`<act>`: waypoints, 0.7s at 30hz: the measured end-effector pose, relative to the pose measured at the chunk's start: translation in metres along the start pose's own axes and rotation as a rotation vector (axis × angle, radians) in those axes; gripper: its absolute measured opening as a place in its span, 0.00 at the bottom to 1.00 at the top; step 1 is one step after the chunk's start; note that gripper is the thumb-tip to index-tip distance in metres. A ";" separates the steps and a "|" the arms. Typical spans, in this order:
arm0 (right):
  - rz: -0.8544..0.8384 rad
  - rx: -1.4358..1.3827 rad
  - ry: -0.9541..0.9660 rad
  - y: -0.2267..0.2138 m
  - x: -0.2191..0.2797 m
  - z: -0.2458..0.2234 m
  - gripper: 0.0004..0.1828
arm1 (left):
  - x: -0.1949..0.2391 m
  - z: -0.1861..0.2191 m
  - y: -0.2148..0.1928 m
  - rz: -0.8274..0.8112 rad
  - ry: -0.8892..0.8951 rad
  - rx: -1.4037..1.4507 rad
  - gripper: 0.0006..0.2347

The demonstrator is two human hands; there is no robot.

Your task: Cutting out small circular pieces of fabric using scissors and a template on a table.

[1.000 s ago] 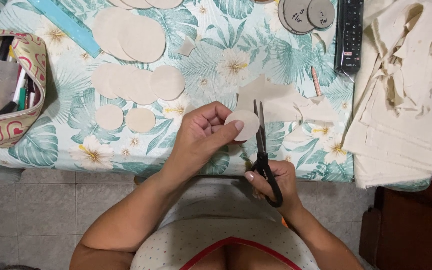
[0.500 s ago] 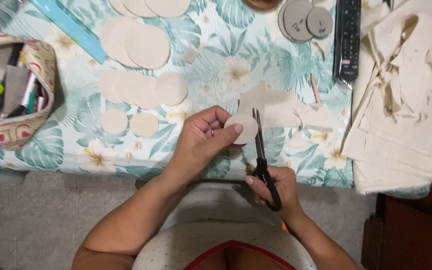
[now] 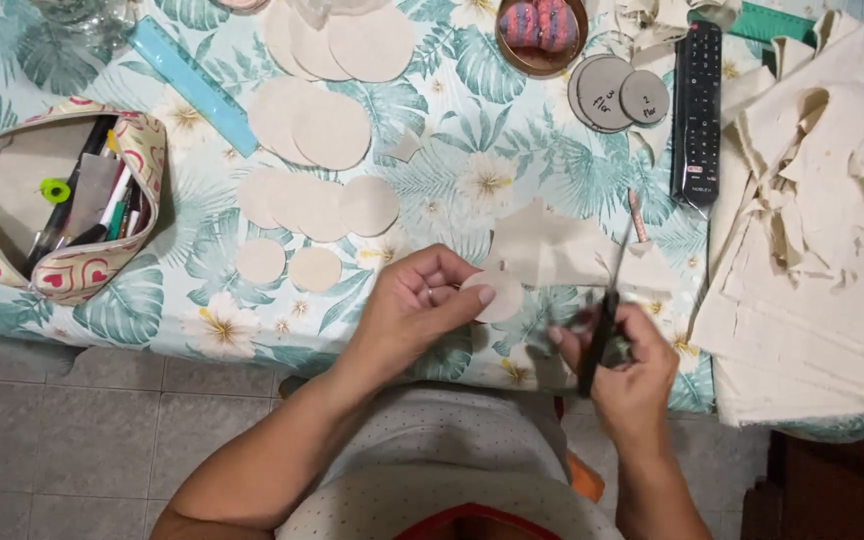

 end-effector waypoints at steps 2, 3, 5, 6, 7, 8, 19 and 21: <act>-0.005 0.371 -0.055 -0.007 -0.005 0.008 0.18 | 0.005 0.004 -0.008 -0.016 0.039 0.023 0.03; -0.005 0.370 -0.057 -0.008 -0.008 0.009 0.18 | 0.007 0.006 -0.013 -0.015 0.041 0.023 0.03; 0.063 0.323 -0.132 -0.013 -0.012 0.007 0.16 | 0.013 0.016 -0.028 0.076 0.155 -0.061 0.06; 0.063 0.323 -0.134 -0.016 -0.013 0.008 0.16 | 0.015 0.019 -0.031 0.077 0.156 -0.061 0.06; 0.063 0.411 -0.139 -0.017 -0.014 0.008 0.14 | 0.019 0.025 -0.036 0.120 0.195 -0.009 0.04; 0.064 0.499 -0.145 -0.018 -0.016 0.009 0.13 | 0.023 0.030 -0.041 0.163 0.235 0.043 0.03; 0.027 0.774 -0.141 -0.034 -0.038 0.009 0.17 | 0.051 0.035 -0.094 0.473 0.397 -0.280 0.04; -0.011 0.767 -0.150 -0.027 -0.038 -0.003 0.15 | 0.054 0.033 -0.100 0.470 0.406 -0.314 0.05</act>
Point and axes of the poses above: each hand's wrist, its own x-axis away from the middle knuckle, its own y-axis out of the palm, z = x × y, the point moved 5 cm from there along -x, towards the middle knuckle, and after that the axes turned 10 degrees about x, right-handed, at the moved point
